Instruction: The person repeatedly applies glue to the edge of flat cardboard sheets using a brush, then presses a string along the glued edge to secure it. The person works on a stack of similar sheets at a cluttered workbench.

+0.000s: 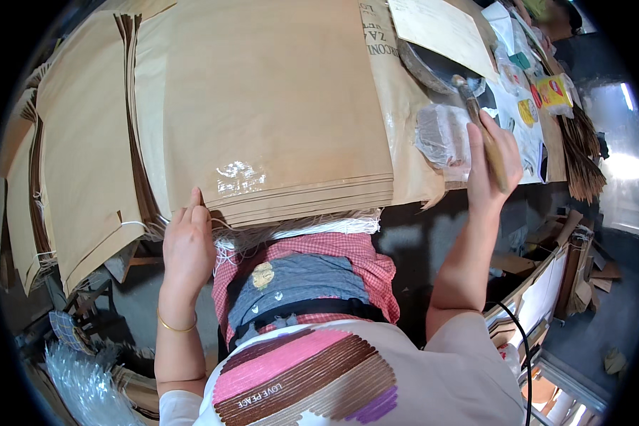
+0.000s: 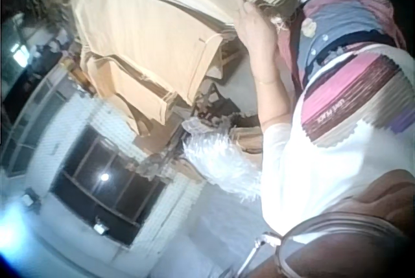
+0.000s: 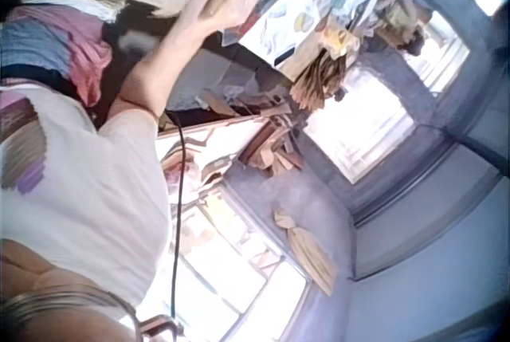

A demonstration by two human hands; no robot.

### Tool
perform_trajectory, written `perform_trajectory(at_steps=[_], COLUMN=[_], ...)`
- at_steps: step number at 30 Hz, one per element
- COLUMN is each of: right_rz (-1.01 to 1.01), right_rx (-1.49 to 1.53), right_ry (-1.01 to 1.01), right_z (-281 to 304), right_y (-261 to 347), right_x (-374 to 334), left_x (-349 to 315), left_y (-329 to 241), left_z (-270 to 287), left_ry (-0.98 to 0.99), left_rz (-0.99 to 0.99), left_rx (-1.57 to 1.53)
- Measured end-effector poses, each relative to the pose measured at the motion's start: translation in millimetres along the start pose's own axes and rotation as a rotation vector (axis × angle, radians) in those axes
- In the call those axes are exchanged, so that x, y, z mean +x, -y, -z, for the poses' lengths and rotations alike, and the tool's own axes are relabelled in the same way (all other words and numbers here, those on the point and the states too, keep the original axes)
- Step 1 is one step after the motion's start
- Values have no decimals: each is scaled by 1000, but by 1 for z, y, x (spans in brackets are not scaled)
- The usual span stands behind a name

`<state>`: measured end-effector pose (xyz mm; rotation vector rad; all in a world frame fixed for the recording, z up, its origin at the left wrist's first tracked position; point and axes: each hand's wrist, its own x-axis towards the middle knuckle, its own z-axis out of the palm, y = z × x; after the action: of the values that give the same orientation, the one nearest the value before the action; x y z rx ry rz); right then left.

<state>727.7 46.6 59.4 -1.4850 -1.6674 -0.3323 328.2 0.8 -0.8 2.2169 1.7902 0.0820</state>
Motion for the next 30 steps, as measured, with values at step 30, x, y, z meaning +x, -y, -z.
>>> perform_trajectory(at_steps=[30], right_rz=[-640], right_rx=[454], right_ry=[781], right_z=[-65], right_y=[-4], right_x=[-49], left_x=[44], left_y=[62], left_z=[15], left_ry=[-195], left_rz=[93], left_rx=[-539])
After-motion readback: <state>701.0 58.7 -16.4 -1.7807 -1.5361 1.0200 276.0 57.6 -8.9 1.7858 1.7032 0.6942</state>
